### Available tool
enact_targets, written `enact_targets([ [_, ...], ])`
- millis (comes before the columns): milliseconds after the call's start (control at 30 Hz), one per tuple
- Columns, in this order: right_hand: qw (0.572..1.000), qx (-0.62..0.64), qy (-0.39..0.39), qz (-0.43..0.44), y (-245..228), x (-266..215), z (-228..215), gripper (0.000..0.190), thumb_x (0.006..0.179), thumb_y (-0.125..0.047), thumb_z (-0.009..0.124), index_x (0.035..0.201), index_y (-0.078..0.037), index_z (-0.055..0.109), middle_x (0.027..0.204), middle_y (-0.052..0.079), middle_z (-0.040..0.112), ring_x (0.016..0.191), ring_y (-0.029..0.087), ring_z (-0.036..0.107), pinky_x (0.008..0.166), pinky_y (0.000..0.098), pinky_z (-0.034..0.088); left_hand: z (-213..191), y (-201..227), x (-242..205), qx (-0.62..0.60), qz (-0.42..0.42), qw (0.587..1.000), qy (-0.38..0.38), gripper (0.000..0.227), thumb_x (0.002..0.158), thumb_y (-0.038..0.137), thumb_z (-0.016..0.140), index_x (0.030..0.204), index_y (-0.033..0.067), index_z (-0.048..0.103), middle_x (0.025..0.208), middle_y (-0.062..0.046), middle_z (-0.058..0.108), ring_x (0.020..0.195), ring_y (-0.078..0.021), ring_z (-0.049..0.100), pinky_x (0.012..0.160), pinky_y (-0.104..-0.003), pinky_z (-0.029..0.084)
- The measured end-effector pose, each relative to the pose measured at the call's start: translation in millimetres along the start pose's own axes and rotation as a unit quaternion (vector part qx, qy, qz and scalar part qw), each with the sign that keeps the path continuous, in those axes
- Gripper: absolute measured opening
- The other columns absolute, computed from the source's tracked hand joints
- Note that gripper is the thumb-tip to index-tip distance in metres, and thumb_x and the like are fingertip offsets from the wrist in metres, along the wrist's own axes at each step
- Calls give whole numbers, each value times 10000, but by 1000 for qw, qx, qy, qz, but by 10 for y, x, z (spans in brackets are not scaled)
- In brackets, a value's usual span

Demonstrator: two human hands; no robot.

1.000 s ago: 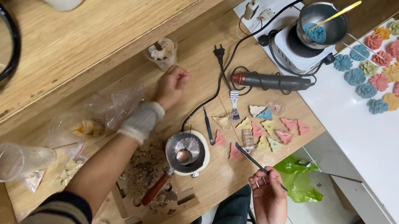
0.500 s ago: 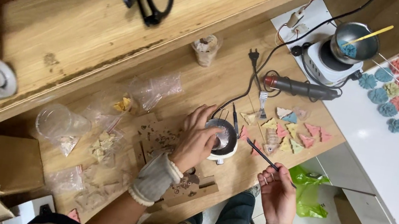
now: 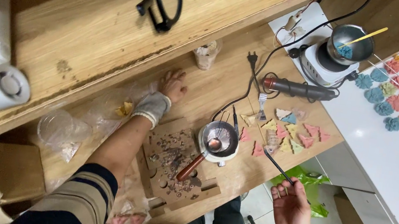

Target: Manipulating and assembling small pink wax figure components using hands and a thin tool.

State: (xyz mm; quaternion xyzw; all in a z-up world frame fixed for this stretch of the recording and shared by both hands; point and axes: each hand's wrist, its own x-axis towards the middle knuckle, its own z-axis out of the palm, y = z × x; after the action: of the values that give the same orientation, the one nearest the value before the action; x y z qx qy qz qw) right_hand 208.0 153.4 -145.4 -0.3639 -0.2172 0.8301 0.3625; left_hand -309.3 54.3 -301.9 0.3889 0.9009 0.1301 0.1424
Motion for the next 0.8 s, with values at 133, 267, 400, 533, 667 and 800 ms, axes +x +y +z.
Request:
enact_targets([
  [133, 1000, 2, 27, 6, 32, 80, -60, 177, 1059, -228, 585, 1118, -80, 660, 934, 37, 698, 886, 168, 618, 888, 387, 480, -281, 104, 80, 25, -26, 999, -32, 649, 967, 316, 681, 1542, 93, 479, 1586, -133, 369, 1455, -414, 268, 1236, -575, 186],
  [267, 999, -21, 25, 35, 124, 149, -20, 192, 1060, -237, 586, 1112, -63, 647, 939, 59, 688, 885, 183, 628, 891, 388, 489, -161, 19, 79, -68, -79, 995, -4, 510, 889, 316, 740, 1378, 224, 626, 1606, -19, 350, 1502, -339, 189, 1245, -548, 146],
  [400, 999, -15, 11, 49, 154, 173, -15, 192, 1043, -221, 581, 1116, -53, 640, 952, 67, 691, 886, 188, 634, 892, 397, 495, -62, 68, -55, -153, -81, 983, 56, 330, 884, 228, 757, 1193, 341, 791, 1607, 7, 359, 1500, -347, 160, 1182, -668, 99],
  [533, 999, -17, 17, 44, 185, 173, 30, 197, 1052, -221, 585, 1130, -50, 641, 954, 69, 688, 890, 187, 628, 901, 387, 494, -95, 204, -180, -190, -77, 976, 73, 258, 821, 252, 835, 1077, 271, 808, 1587, 32, 417, 1489, -329, 210, 1161, -664, 158],
  [667, 998, -22, 25, 47, 192, 120, -1, 198, 1043, -228, 586, 1114, -51, 641, 941, 71, 686, 880, 191, 628, 877, 393, 501, 97, 260, -151, -199, -102, 958, 181, 154, 755, 247, 893, 901, 265, 848, 1466, 36, 543, 1434, -257, 317, 1159, -597, 212],
  [800, 998, -14, 33, 46, 139, 86, -61, 178, 1039, -213, 595, 1111, -57, 643, 936, 65, 684, 879, 185, 625, 874, 388, 499, 46, 363, -141, -199, -115, 947, 226, 123, 696, 138, 866, 757, 238, 829, 1316, 12, 602, 1358, -214, 409, 1093, -544, 278],
])
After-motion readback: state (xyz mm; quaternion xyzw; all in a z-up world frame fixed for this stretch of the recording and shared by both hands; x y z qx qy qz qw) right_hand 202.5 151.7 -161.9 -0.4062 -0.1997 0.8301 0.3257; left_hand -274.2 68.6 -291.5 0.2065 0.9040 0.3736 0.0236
